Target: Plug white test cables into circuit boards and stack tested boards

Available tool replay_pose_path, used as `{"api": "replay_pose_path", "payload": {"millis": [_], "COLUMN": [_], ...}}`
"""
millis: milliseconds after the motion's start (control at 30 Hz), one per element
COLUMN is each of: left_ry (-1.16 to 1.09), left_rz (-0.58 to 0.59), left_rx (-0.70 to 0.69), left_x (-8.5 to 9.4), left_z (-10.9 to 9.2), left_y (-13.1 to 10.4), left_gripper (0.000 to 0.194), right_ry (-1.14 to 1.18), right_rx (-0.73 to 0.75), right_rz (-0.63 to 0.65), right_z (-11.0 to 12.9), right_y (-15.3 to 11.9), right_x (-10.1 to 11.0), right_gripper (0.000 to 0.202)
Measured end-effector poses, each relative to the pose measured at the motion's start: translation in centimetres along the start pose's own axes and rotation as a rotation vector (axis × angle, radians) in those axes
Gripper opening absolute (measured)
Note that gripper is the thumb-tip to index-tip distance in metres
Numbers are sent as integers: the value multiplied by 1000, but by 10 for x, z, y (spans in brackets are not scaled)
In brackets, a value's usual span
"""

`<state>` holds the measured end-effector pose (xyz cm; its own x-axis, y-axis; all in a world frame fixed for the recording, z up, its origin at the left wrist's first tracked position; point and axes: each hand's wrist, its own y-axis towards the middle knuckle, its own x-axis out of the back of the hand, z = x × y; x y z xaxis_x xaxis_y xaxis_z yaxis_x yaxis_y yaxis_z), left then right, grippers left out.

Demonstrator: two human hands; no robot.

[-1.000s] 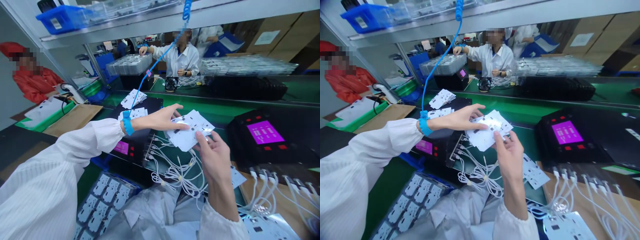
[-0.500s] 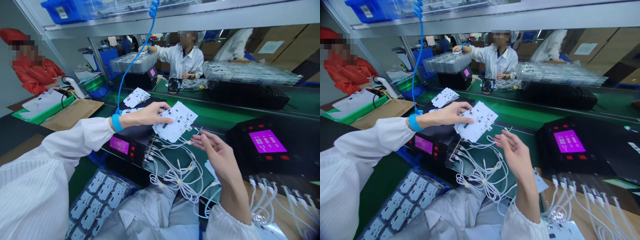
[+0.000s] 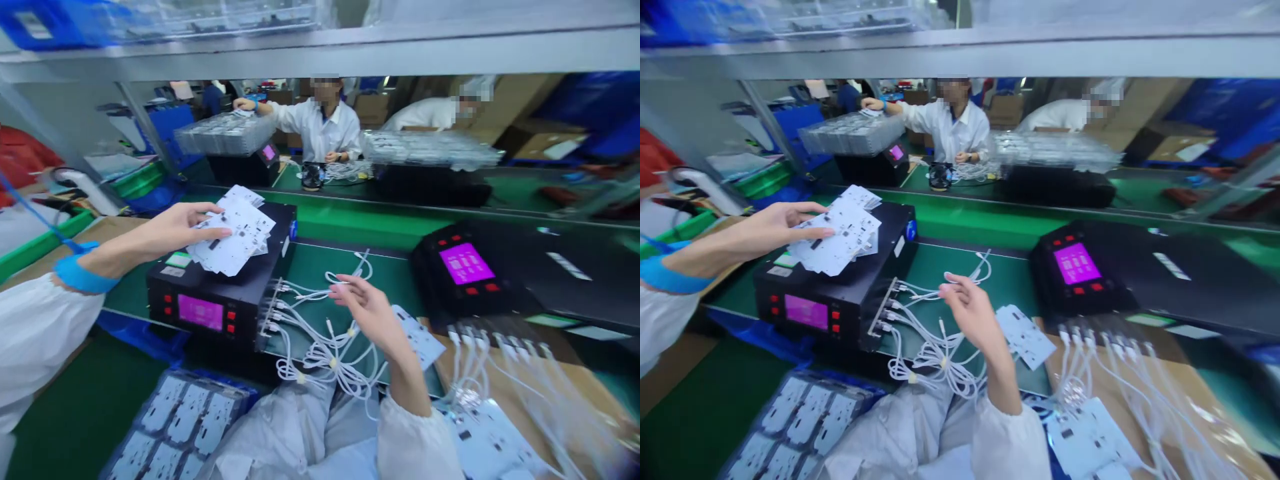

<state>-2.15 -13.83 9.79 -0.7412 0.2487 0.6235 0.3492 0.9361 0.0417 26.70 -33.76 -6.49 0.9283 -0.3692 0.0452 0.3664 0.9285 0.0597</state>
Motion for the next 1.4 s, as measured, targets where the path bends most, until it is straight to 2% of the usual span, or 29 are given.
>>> {"api": "replay_pose_path", "payload": {"millis": [100,167,267,367,433,533,633,800,867,967,1067,1167,1300,1400], "left_ry": [-151,-270,-343,-359,-309,-126,8,-10,-20,-47,-105,-141,-177,-201], "left_rz": [182,255,300,335,361,332,292,301,291,245,204,174,162,171], "left_rx": [-30,-75,-174,-245,-292,-408,-448,-422,-415,-423,-447,-447,-425,-409], "left_x": [-40,-81,-150,-200,-216,-220,-218,-219,-219,-218,-215,-213,-211,-210], "left_z": [-13,-24,-45,-58,-58,-46,-34,-34,-35,-36,-35,-36,-36,-37], "left_y": [10,22,35,40,43,50,57,63,64,66,69,71,71,70], "left_gripper": [73,72,70,71,74,76,75,79,80,78,73,70,68,68], "right_ry": [-149,-456,-952,-1071,-1060,-1023,-957,-787,-692,-505,-299,-127,27,88], "right_rx": [-50,-100,-204,-304,-345,-386,-411,-413,-362,-206,-36,81,144,156], "right_rz": [-45,-152,-274,-366,-411,-446,-452,-457,-455,-412,-367,-384,-470,-491], "right_z": [-6,-7,-3,1,-2,-17,-35,-52,-52,-48,-43,-40,-38,-35], "right_y": [9,18,37,63,83,111,132,147,145,135,119,104,93,92], "right_x": [-9,-10,-2,12,21,29,31,35,37,40,41,43,41,37], "right_gripper": [38,28,30,35,38,42,46,40,30,14,19,30,45,46]}}
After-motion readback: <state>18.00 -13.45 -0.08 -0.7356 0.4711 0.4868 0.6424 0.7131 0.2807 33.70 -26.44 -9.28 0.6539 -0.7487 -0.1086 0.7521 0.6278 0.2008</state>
